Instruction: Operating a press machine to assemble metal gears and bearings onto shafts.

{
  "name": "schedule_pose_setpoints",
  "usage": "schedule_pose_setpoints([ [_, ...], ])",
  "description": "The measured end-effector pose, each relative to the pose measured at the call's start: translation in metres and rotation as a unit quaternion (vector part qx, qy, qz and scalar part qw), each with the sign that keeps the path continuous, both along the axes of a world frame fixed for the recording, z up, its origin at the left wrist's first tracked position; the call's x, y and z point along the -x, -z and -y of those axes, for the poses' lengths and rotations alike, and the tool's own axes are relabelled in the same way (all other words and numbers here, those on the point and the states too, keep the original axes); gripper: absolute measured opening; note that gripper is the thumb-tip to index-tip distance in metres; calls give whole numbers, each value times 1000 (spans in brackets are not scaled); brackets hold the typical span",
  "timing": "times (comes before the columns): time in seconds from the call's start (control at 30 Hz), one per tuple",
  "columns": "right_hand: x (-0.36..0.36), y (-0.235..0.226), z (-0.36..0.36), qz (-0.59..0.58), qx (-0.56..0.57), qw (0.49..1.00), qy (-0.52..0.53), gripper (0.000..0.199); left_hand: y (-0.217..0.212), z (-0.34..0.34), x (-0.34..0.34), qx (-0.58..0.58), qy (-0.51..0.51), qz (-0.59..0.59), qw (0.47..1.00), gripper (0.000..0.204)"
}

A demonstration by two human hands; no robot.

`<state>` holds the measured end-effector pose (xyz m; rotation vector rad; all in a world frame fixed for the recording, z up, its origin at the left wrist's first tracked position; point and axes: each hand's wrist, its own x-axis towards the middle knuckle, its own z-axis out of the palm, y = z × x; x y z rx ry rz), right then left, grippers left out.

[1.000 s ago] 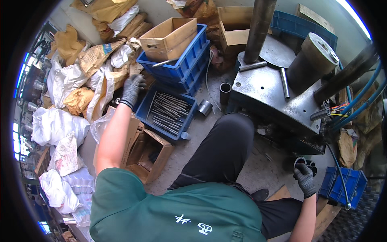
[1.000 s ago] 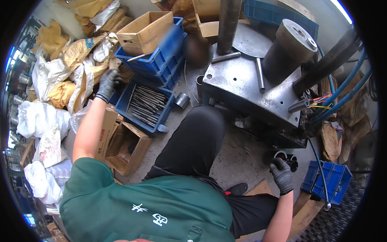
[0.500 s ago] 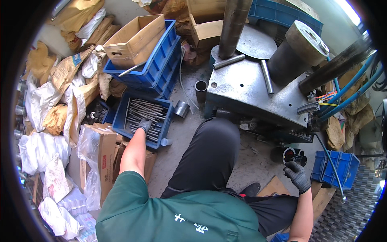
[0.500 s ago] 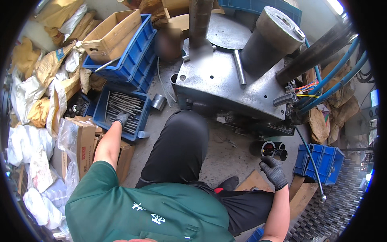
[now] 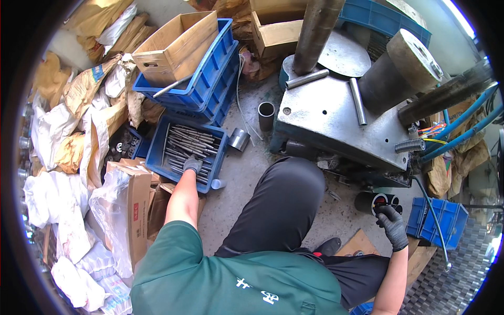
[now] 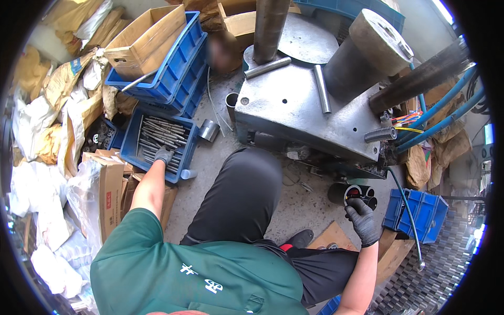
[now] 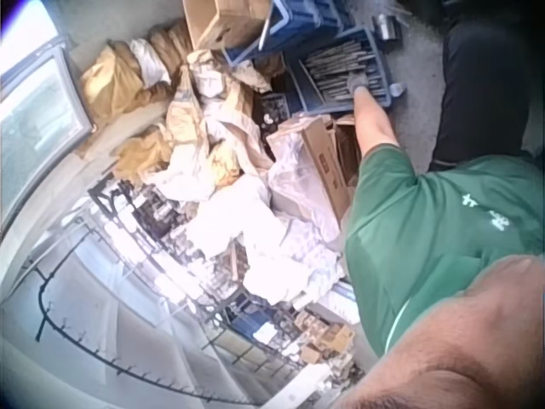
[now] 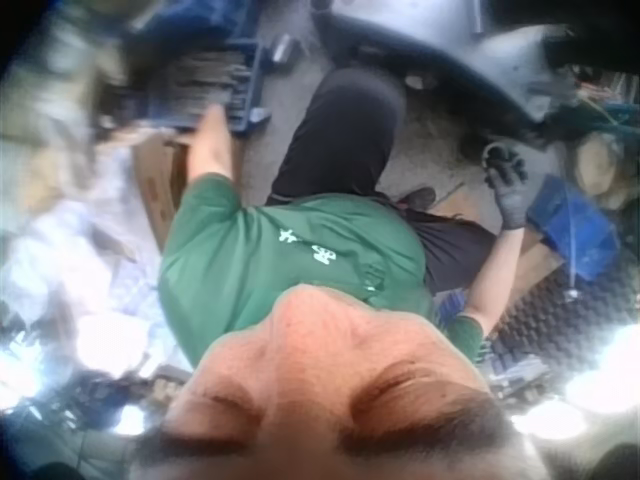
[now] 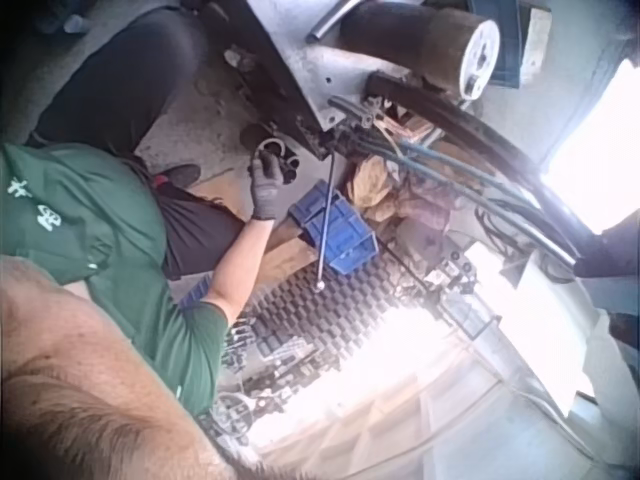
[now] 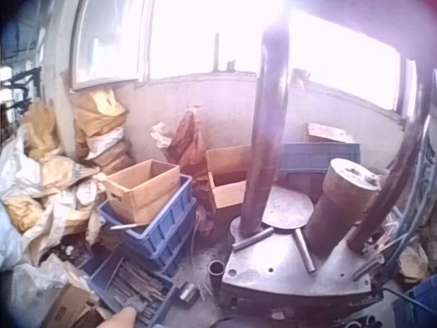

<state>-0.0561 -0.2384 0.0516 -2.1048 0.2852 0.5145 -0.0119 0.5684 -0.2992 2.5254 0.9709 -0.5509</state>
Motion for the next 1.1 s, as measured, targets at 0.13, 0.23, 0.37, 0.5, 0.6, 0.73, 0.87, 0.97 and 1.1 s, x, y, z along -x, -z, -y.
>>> schedule_pose_setpoints([
  [0.13,0,-16,-13,17,5,1000,17,28,0,14,11,12,-43,78,996,70],
  [0.23,-8,-5,-23,31,-4,1000,-6,29,-15,-11,43,-29,-100,115,988,83],
  [0.37,1,-21,-21,82,59,994,-51,31,-54,-1,19,5,-169,365,916,40],
  [0.5,6,3,-11,144,31,982,-118,32,-162,-4,11,4,-158,465,871,16],
  [0.6,2,1,-21,162,106,964,-182,36,-256,10,9,9,21,460,888,8],
  [0.73,-5,-15,-37,254,133,937,-198,43,-394,108,-5,170,193,531,807,14],
  [0.87,-20,-54,-72,350,67,912,-205,49,-514,221,-3,207,375,521,738,12],
  [0.97,-26,-91,-102,344,37,918,-195,51,-551,298,-13,305,413,503,696,14],
  [1.1,-40,-80,-117,355,-37,928,-106,48,-559,405,-37,450,395,493,631,19],
])
